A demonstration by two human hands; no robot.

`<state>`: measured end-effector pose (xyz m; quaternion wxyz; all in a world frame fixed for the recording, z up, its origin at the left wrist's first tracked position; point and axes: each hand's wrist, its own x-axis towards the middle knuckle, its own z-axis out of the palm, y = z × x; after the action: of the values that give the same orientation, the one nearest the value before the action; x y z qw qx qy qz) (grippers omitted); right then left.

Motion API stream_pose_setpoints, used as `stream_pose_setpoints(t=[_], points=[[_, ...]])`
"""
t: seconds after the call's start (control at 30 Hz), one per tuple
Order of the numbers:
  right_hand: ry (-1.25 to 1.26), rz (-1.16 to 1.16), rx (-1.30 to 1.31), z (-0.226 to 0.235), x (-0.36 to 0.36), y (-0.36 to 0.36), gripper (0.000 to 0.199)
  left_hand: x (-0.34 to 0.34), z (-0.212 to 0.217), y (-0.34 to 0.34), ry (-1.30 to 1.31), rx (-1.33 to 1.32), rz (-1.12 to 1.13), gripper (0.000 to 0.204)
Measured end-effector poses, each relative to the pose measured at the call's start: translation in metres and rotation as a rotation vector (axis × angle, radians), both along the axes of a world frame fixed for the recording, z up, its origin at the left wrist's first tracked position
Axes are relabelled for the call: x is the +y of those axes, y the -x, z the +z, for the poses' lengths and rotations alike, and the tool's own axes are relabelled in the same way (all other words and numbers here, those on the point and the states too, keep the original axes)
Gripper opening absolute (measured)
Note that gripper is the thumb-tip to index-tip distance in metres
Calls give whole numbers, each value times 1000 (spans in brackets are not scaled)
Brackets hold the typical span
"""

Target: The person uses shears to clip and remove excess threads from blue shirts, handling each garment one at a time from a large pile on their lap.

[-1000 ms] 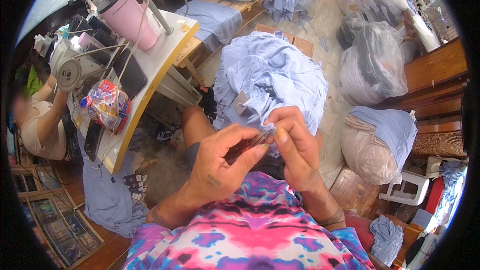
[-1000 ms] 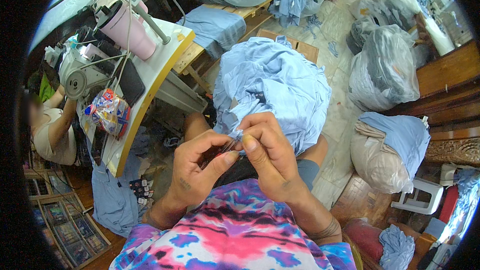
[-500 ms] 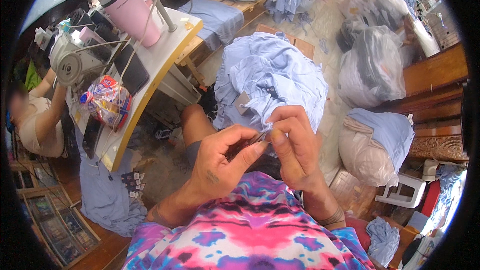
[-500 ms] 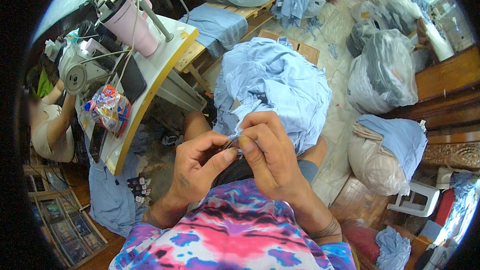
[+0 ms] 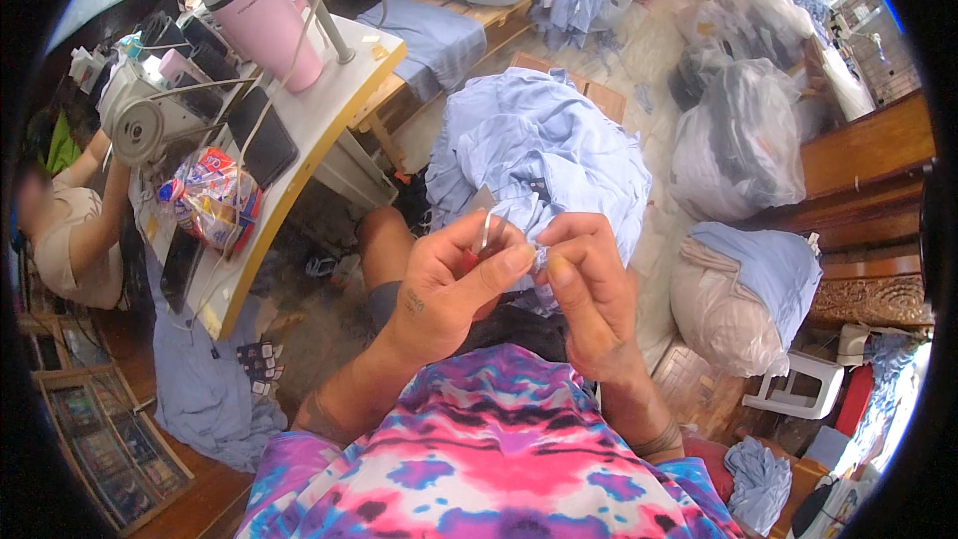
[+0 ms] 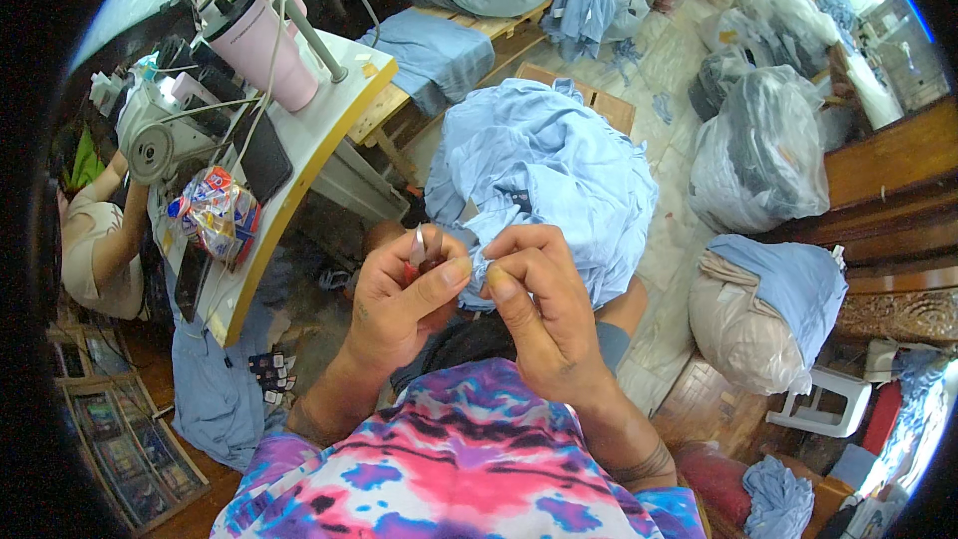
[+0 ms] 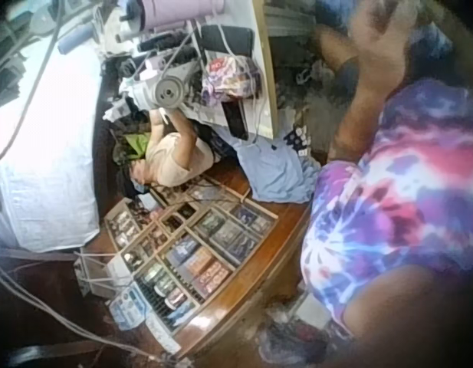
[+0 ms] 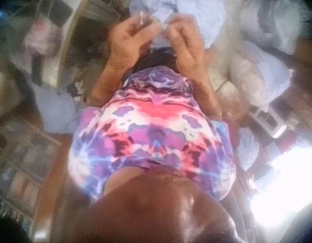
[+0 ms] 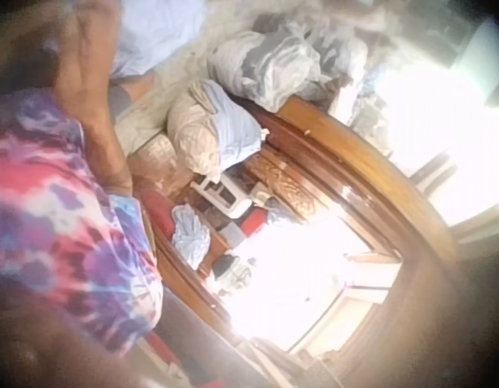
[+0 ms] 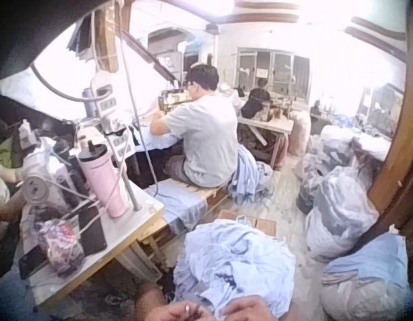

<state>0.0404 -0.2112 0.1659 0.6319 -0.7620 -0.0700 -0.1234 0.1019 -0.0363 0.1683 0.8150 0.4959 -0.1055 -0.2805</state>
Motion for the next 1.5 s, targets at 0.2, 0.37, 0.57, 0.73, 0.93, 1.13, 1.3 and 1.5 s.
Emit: stream_pose_setpoints(t=[0.2, 0.37, 0.57, 0.73, 0.93, 1.13, 1.3, 1.5], points=[[-435, 21, 86, -14, -10, 12, 26, -6, -13, 7, 275, 261, -2, 15], [-639, 66, 232, -1, -4, 9, 28, 2, -5, -6, 255, 232, -28, 15], [-575, 10, 159, -7, -10, 12, 26, 8, -8, -6, 133, 81, 65, 11], [-496, -68, 73, -8, -13, 15, 25, 2, -6, -4, -105, -367, 79, 3], [-1069, -1, 264, 3, -7, 18, 25, -1, -10, 4, 140, -279, -42, 6], [-1033, -66, 274, -4, -3, 29, 24, -10, -27, 9, 337, -21, -127, 11], [-1021, -140, 289, -20, 0, 38, 21, -15, -48, 15, 308, 72, -146, 16], [-936, -284, 401, -35, -8, 48, 20, -3, -57, -1, 240, 119, -31, 18]])
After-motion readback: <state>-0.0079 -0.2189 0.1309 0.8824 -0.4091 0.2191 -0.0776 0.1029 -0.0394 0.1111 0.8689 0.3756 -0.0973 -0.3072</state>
